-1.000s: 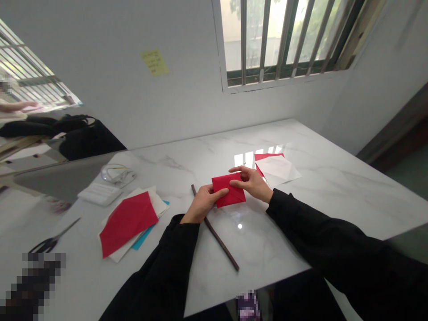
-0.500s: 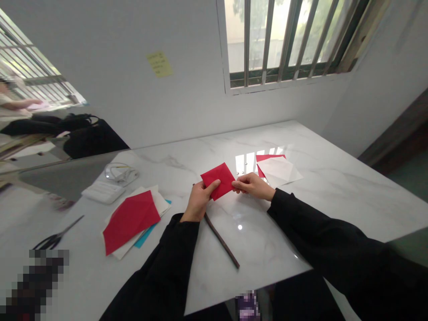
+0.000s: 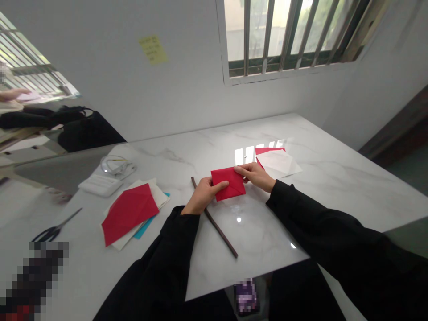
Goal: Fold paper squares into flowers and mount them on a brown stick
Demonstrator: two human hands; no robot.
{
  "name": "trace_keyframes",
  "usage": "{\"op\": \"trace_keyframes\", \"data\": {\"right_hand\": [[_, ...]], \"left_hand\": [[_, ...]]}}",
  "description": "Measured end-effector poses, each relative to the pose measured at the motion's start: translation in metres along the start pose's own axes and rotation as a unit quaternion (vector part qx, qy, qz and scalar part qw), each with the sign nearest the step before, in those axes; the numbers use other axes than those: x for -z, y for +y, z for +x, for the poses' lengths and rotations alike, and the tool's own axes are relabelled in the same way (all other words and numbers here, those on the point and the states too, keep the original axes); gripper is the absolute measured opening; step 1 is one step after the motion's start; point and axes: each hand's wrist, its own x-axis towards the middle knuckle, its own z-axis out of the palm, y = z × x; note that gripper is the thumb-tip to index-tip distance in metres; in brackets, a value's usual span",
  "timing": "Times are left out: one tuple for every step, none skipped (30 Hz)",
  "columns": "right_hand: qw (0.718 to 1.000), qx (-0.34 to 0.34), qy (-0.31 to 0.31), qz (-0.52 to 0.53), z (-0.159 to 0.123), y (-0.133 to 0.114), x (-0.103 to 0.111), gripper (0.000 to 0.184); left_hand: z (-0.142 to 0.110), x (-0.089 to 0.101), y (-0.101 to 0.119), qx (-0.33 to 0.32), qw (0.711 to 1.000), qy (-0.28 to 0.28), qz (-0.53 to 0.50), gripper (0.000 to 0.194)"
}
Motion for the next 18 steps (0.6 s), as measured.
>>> {"op": "trace_keyframes", "data": {"right_hand": [[1.0,0.002,0.006,0.002,0.0,0.0,0.0,0.062],[1.0,0.008,0.011,0.001,-0.001,0.0,0.0,0.061],[1.0,0.016,0.016,-0.001,-0.001,0.0,0.001,0.061],[1.0,0.022,0.02,-0.003,-0.002,-0.001,0.001,0.06],[0.999,0.024,0.02,-0.002,-0.003,-0.002,0.001,0.059],[1.0,0.021,0.015,-0.001,-0.004,-0.003,0.001,0.057],[1.0,0.015,0.005,0.0,-0.005,-0.004,0.0,0.055],[1.0,0.007,-0.011,0.003,-0.006,-0.005,0.0,0.052],[1.0,-0.001,-0.029,0.007,-0.007,-0.006,-0.001,0.052],[0.999,-0.008,-0.047,0.012,-0.008,-0.007,-0.003,0.052],[0.998,-0.014,-0.062,0.018,-0.009,-0.007,-0.005,0.052],[0.997,-0.019,-0.07,0.023,-0.009,-0.006,-0.006,0.051],[0.997,-0.023,-0.071,0.026,-0.01,-0.005,-0.008,0.05],[0.997,-0.026,-0.068,0.026,-0.01,-0.004,-0.01,0.049],[0.997,-0.025,-0.062,0.024,-0.01,-0.003,-0.011,0.048],[0.998,-0.023,-0.055,0.02,-0.01,-0.002,-0.012,0.047],[0.998,-0.02,-0.049,0.018,-0.01,0.0,-0.013,0.047],[0.999,-0.017,-0.044,0.019,-0.01,0.0,-0.013,0.048]], "left_hand": [[0.0,0.0,0.0,-0.001,1.0,0.0,0.003,0.049],[0.0,-0.001,0.001,-0.002,1.0,0.001,0.006,0.049],[0.0,-0.001,0.001,-0.003,1.0,0.002,0.008,0.048],[0.0,-0.001,0.001,-0.004,1.0,0.004,0.009,0.047],[0.0,-0.001,0.002,-0.004,1.0,0.007,0.009,0.047],[0.0,-0.002,0.002,-0.006,1.0,0.012,0.008,0.047],[0.0,-0.002,0.002,-0.008,1.0,0.017,0.005,0.047],[0.0,-0.002,0.003,-0.01,1.0,0.024,0.0,0.048],[0.0,-0.002,0.002,-0.012,0.999,0.03,-0.005,0.049],[0.001,-0.002,0.002,-0.013,0.999,0.035,-0.009,0.05],[0.001,-0.002,0.002,-0.014,0.999,0.039,-0.011,0.051],[0.002,-0.002,0.001,-0.015,0.999,0.04,-0.013,0.052],[0.003,-0.002,0.0,-0.016,0.999,0.037,-0.012,0.053],[0.003,-0.002,-0.001,-0.017,0.999,0.035,-0.011,0.053],[0.004,-0.003,-0.002,-0.019,0.999,0.031,-0.011,0.054],[0.005,-0.003,-0.003,-0.021,0.999,0.028,-0.013,0.054],[0.005,-0.003,-0.004,-0.023,0.999,0.027,-0.015,0.054],[0.006,-0.004,-0.005,-0.026,0.999,0.026,-0.018,0.053]]}}
